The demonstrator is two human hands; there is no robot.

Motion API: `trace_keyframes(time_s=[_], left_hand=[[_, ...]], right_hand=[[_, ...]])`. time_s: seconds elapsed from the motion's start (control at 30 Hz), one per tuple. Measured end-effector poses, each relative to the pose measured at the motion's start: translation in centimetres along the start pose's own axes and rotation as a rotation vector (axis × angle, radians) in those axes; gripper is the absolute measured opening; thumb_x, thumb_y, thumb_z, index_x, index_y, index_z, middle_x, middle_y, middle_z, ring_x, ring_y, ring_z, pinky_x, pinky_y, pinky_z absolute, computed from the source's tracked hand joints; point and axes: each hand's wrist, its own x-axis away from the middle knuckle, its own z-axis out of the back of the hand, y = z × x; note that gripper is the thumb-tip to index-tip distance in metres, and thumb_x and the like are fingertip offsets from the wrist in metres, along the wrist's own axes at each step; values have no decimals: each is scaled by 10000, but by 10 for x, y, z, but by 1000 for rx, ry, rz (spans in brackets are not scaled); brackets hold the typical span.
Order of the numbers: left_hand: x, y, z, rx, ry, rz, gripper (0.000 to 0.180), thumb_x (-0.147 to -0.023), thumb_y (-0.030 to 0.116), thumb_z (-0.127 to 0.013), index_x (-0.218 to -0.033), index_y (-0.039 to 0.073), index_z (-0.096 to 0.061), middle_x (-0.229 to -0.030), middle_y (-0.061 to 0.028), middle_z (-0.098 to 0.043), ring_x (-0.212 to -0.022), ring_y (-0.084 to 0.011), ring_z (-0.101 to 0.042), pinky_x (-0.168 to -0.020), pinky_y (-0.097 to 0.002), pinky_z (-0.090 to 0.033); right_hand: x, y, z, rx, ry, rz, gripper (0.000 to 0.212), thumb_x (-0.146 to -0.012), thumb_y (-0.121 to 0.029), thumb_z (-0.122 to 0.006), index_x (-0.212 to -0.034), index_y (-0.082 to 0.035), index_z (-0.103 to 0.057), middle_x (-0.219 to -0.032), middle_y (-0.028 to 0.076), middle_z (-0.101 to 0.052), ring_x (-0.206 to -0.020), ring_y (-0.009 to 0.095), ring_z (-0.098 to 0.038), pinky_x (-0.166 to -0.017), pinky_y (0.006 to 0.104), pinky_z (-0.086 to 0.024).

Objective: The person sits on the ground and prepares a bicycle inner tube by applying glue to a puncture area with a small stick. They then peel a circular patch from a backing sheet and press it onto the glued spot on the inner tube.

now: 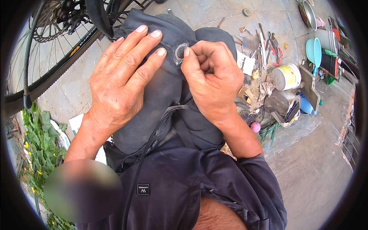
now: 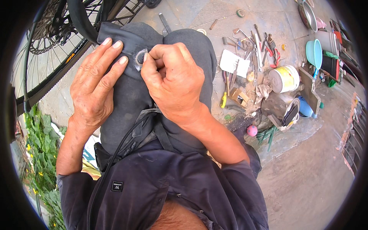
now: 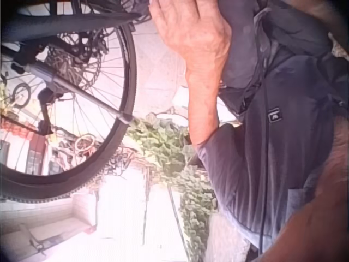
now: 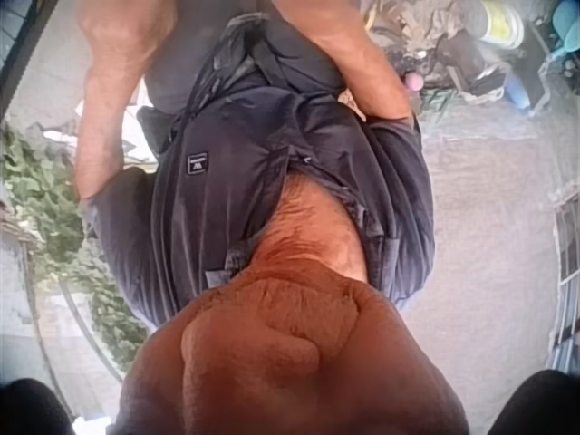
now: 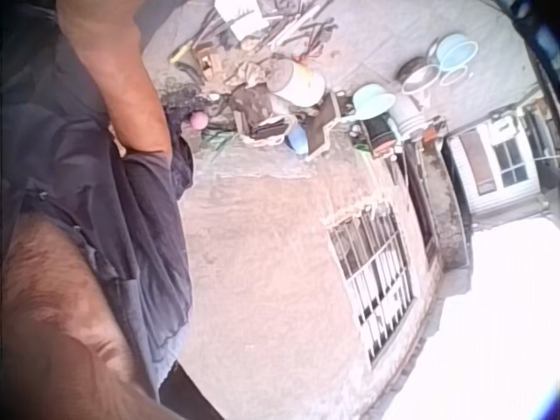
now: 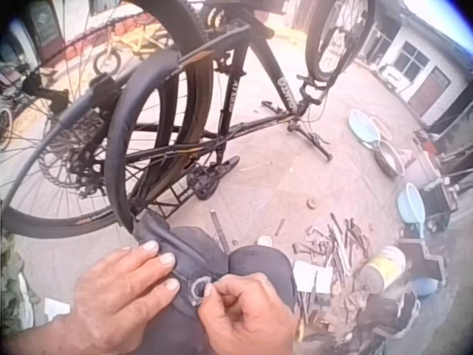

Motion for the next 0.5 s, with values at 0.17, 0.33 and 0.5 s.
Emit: trace_keyframes(time_s=[0.17, 0.33, 0.5], left_hand=[[0, 1, 1, -11, -4, 0, 385, -765, -54, -636, -1132, 41, -702, -1234, -157, -673, -1218, -352, -612, -1014, -448, -489], [0, 1, 0, -9, 3, -1, 396, -762, -59, -634, -1139, 41, -702, -1236, -159, -672, -1216, -353, -612, -1015, -446, -488], [3, 0, -3, -32, 45, -6, 369, -761, -28, -633, -1114, 48, -708, -1245, -131, -670, -1222, -321, -612, -992, -449, -492]], right_hand=[[0, 4, -1, 27, 10, 37, 152, -795, 37, -739, -848, -45, -623, -763, 43, -602, -548, 108, -621, -482, 251, -490], [7, 3, 3, -6, 87, -28, 163, -783, 52, -738, -874, -41, -640, -767, 53, -605, -570, 120, -623, -493, 265, -491], [17, 3, 17, 160, 86, 316, 345, -746, 51, -761, -1077, -33, -716, -803, 56, -613, -628, 178, -632, -522, 284, -494]])
